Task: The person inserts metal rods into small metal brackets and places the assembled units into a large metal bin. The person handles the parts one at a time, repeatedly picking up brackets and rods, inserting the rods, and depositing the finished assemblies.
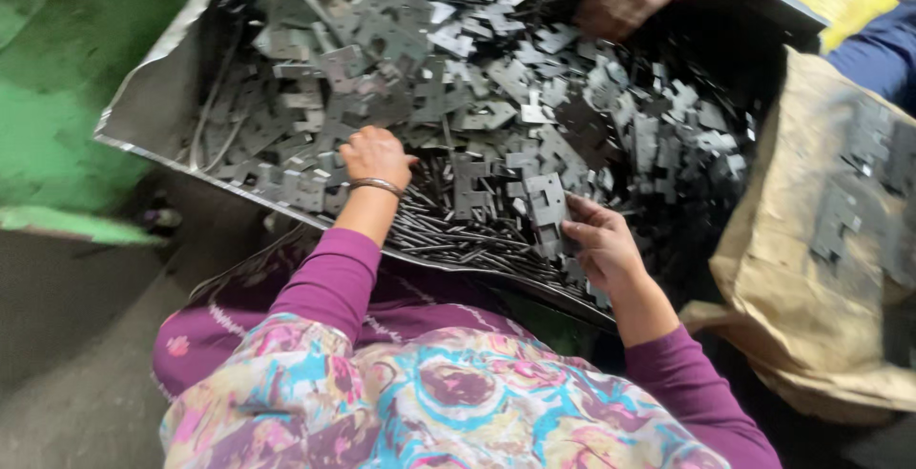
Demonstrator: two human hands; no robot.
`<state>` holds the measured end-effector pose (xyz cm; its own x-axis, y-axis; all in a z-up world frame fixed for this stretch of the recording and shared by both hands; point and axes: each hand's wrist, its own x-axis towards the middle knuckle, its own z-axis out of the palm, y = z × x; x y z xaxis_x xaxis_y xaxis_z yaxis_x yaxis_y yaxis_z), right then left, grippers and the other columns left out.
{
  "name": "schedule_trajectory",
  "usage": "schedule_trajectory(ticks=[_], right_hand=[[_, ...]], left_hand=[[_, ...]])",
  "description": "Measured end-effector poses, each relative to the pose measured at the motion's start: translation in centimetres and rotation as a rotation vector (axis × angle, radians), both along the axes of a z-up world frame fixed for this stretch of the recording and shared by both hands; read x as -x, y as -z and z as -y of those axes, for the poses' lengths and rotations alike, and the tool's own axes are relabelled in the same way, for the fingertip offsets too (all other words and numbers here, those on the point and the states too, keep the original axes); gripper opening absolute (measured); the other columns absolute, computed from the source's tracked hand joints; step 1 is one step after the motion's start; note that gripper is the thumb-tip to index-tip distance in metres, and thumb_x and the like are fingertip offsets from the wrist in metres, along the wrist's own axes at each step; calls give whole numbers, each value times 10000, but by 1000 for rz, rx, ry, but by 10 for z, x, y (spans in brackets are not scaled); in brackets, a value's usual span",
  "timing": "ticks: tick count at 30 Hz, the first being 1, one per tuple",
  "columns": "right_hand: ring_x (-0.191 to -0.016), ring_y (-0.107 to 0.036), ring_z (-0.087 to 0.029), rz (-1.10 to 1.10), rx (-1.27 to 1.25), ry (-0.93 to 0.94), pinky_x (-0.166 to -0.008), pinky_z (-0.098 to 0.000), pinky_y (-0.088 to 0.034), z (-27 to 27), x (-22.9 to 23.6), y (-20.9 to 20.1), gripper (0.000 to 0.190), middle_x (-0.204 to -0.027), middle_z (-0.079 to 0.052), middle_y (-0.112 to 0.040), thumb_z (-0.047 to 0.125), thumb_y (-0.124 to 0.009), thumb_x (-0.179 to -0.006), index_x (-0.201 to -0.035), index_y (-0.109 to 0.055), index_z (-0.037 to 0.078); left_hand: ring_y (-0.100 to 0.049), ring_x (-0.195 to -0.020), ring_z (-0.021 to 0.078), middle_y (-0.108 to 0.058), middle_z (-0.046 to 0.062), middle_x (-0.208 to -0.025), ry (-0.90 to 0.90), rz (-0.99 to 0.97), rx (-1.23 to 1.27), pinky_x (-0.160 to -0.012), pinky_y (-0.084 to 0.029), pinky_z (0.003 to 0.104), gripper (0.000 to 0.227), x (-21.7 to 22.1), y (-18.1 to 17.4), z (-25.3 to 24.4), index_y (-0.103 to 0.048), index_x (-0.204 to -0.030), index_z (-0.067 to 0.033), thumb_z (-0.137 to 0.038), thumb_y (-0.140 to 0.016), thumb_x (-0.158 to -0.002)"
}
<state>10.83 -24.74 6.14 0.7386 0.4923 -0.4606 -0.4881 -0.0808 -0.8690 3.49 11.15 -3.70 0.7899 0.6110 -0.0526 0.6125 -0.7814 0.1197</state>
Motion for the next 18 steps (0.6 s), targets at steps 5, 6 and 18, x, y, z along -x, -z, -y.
schedule_trajectory(ticks=[5,6,18], right_hand=[[-972,-654,-135,382,210,44,-843,-290,-549,12,-4,-20,551,-1159,-150,-721,-57,-641,-904,-1450,-567,-53],[-938,-610,-118,611,406,-14,-847,-291,-520,24,-6,-25,543,-1119,-215,-727,-49,-665,-936,-1474,-590,-51],[-741,-554,-251,1536,1302,258,-659,-377,-425,278,-131,-12,127,-905,-103,-544,-29,-524,-1061,-964,-556,47]], left_hand=[[-733,-908,404,-754,185,-936,-1,21,74,-757,-571,508,546,5,-13,-12,-697,-1042,-78,-545,-834,-794],[-728,-903,423,-753,191,-959,14,-17,83,-751,-567,525,579,3,-13,-10,-683,-1070,-46,-533,-830,-794],[-720,-958,349,-752,140,-996,420,9,-28,-832,-568,483,151,34,-40,18,-751,-911,-121,-224,-644,-879]])
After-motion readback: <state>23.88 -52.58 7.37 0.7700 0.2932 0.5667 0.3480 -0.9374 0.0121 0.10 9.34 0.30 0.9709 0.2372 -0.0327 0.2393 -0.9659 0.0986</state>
